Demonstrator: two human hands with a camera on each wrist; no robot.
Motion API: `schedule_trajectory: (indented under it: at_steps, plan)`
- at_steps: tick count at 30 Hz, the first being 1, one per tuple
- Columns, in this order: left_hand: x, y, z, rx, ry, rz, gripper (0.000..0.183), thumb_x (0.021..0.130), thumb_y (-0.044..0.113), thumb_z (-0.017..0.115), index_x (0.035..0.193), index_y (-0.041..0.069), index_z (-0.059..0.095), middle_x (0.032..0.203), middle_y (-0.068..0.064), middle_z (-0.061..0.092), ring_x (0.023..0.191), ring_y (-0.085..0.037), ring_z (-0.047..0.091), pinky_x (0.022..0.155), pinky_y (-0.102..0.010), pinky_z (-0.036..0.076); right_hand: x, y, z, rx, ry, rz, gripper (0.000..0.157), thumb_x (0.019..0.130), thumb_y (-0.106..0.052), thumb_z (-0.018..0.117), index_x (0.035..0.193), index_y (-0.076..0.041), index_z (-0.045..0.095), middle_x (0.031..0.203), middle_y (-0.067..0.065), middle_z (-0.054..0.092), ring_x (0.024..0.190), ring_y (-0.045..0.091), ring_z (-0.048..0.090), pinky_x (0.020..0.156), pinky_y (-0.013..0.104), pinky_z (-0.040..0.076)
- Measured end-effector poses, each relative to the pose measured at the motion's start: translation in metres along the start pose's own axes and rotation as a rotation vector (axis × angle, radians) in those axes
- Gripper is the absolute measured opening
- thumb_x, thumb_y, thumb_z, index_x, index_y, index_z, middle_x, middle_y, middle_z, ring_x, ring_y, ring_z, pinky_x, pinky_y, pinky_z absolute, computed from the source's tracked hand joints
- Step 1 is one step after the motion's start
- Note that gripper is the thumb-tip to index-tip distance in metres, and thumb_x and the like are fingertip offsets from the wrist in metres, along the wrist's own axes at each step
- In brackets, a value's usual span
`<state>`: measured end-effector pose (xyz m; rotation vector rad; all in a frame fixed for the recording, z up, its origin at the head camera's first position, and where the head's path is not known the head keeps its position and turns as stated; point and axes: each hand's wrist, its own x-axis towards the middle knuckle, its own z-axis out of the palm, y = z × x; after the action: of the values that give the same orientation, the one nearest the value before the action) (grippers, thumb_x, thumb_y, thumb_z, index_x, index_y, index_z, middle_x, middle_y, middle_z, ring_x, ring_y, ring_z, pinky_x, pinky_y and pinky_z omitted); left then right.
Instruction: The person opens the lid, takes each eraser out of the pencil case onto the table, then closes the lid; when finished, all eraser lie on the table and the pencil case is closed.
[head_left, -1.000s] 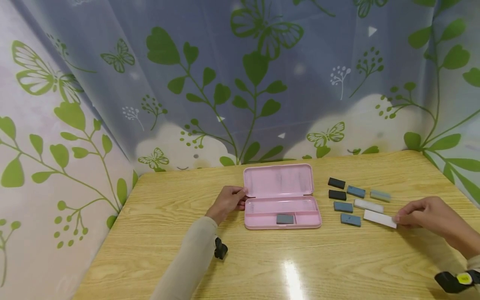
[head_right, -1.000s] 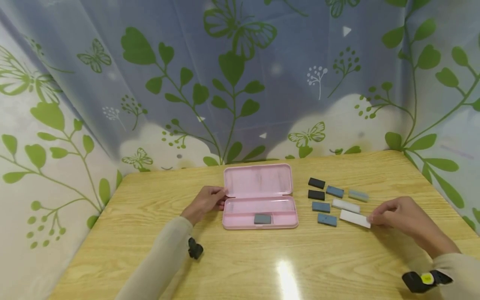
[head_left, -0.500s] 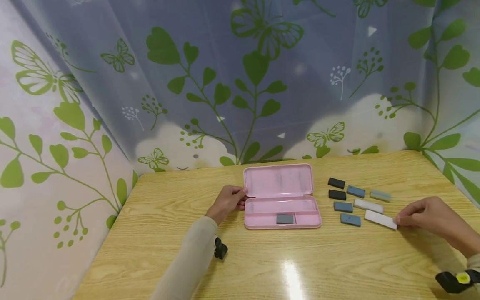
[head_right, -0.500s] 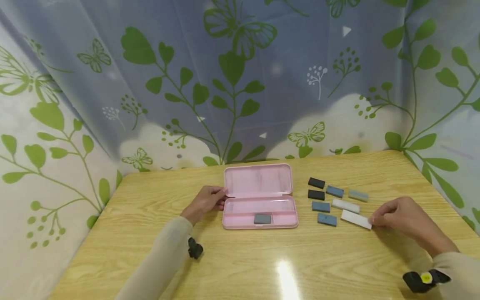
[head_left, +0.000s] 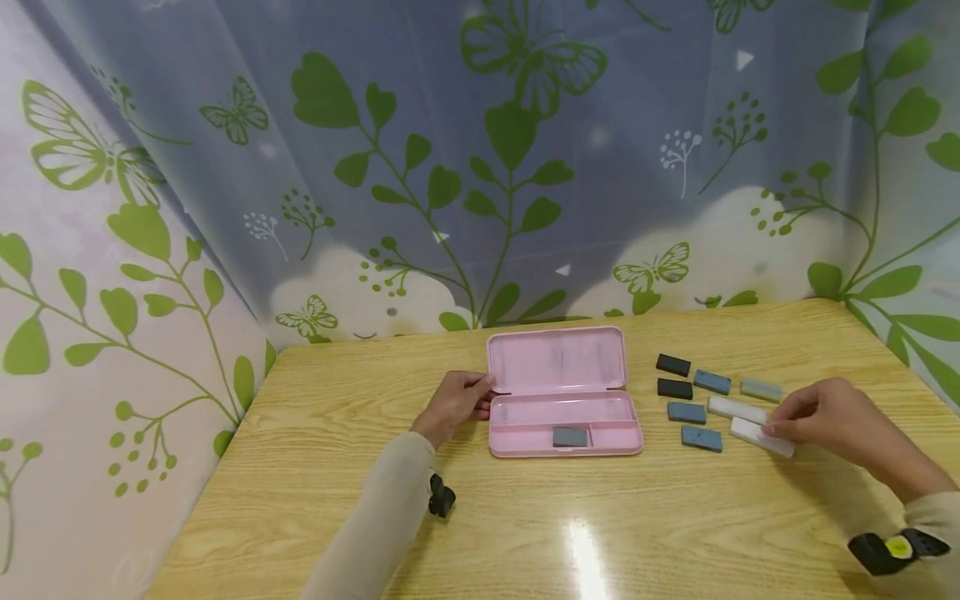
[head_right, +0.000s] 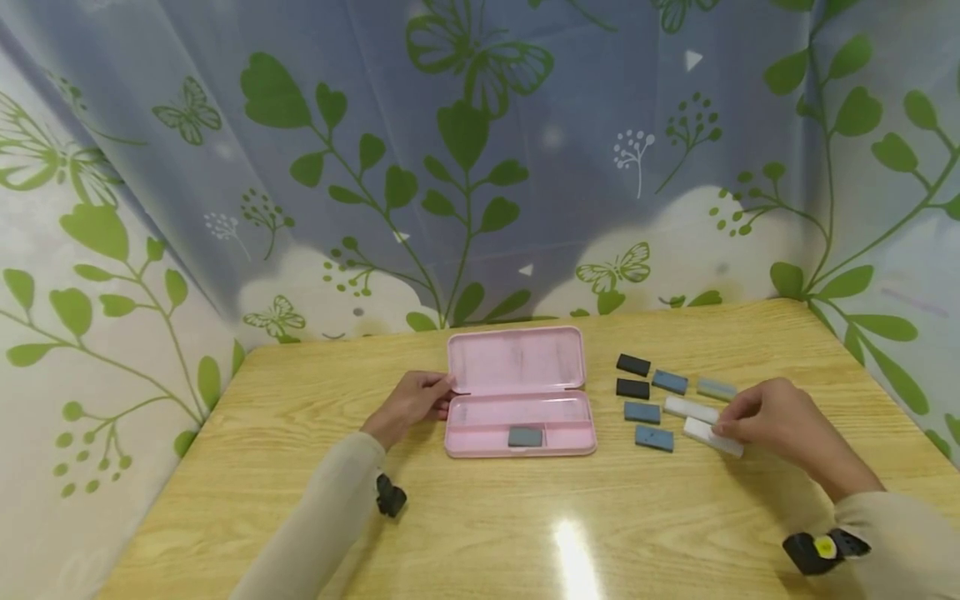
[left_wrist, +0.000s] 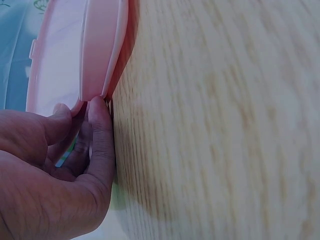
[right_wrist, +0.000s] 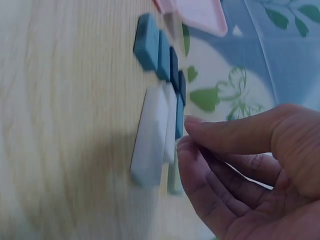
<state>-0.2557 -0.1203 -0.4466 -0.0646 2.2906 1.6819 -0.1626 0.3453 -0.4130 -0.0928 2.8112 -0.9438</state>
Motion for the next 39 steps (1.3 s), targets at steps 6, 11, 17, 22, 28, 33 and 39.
schedule_trajectory:
  at_steps: [6, 11, 17, 22, 28, 33, 39]
  plan:
    - [0.001, -0.001, 0.0, -0.001, -0.003, 0.001, 0.03, 0.107, 0.017, 0.053, 0.12, -0.005, 0.068, 0.091, -0.01, 0.068, 0.07, -0.01, 0.06, 0.067, -0.024, 0.059, 0.006, -0.029, 0.015, -0.013, -0.004, -0.108, 0.016, 0.09, -0.018, 0.078, 0.087, -0.003, 0.076, 0.081, 0.001, 0.069, 0.071, 0.017, 0.059, 0.058, 0.031, 0.049]
    - [0.0, 0.0, 0.0, -0.003, -0.005, 0.003, 0.03, 0.107, 0.016, 0.052, 0.12, -0.005, 0.069, 0.09, -0.01, 0.067, 0.069, -0.01, 0.059, 0.067, -0.024, 0.059, 0.015, -0.055, 0.03, -0.022, -0.011, -0.196, 0.012, 0.088, -0.016, 0.08, 0.084, -0.007, 0.076, 0.079, -0.003, 0.068, 0.069, 0.015, 0.058, 0.059, 0.031, 0.047]
    - [-0.001, 0.002, -0.001, -0.012, -0.002, 0.007, 0.029, 0.107, 0.015, 0.053, 0.118, -0.006, 0.069, 0.088, -0.009, 0.067, 0.069, -0.01, 0.059, 0.066, -0.022, 0.058, 0.026, -0.084, 0.046, 0.019, -0.055, -0.303, 0.008, 0.087, -0.012, 0.08, 0.084, -0.007, 0.075, 0.08, -0.003, 0.069, 0.07, 0.014, 0.059, 0.06, 0.031, 0.05]
    - [-0.001, 0.002, 0.0, -0.002, -0.005, 0.007, 0.029, 0.108, 0.016, 0.052, 0.117, -0.006, 0.07, 0.088, -0.009, 0.066, 0.069, -0.011, 0.059, 0.067, -0.023, 0.058, 0.035, -0.107, 0.061, 0.052, -0.085, -0.352, 0.007, 0.086, -0.012, 0.081, 0.086, -0.006, 0.076, 0.08, -0.003, 0.07, 0.071, 0.013, 0.063, 0.063, 0.031, 0.054]
    - [-0.001, 0.001, 0.0, 0.008, -0.008, 0.003, 0.03, 0.108, 0.017, 0.052, 0.119, -0.005, 0.069, 0.089, -0.01, 0.067, 0.071, -0.012, 0.06, 0.069, -0.025, 0.059, 0.044, -0.127, 0.08, 0.05, -0.093, -0.39, 0.009, 0.084, -0.012, 0.083, 0.085, -0.006, 0.077, 0.077, -0.004, 0.069, 0.07, 0.01, 0.061, 0.063, 0.03, 0.053]
    - [-0.001, 0.002, 0.0, 0.008, -0.009, -0.001, 0.03, 0.108, 0.017, 0.052, 0.119, -0.005, 0.069, 0.089, -0.009, 0.067, 0.071, -0.012, 0.06, 0.069, -0.025, 0.059, 0.048, -0.141, 0.093, 0.041, -0.092, -0.425, 0.006, 0.082, -0.009, 0.082, 0.081, -0.007, 0.077, 0.073, -0.005, 0.068, 0.067, 0.008, 0.058, 0.06, 0.028, 0.051]
    - [-0.002, 0.002, -0.001, 0.002, -0.015, 0.002, 0.03, 0.108, 0.017, 0.052, 0.119, -0.005, 0.069, 0.09, -0.01, 0.067, 0.07, -0.011, 0.06, 0.069, -0.025, 0.059, 0.054, -0.149, 0.104, 0.036, -0.121, -0.421, 0.006, 0.081, -0.007, 0.084, 0.081, -0.006, 0.078, 0.073, -0.005, 0.069, 0.067, 0.008, 0.059, 0.061, 0.027, 0.052]
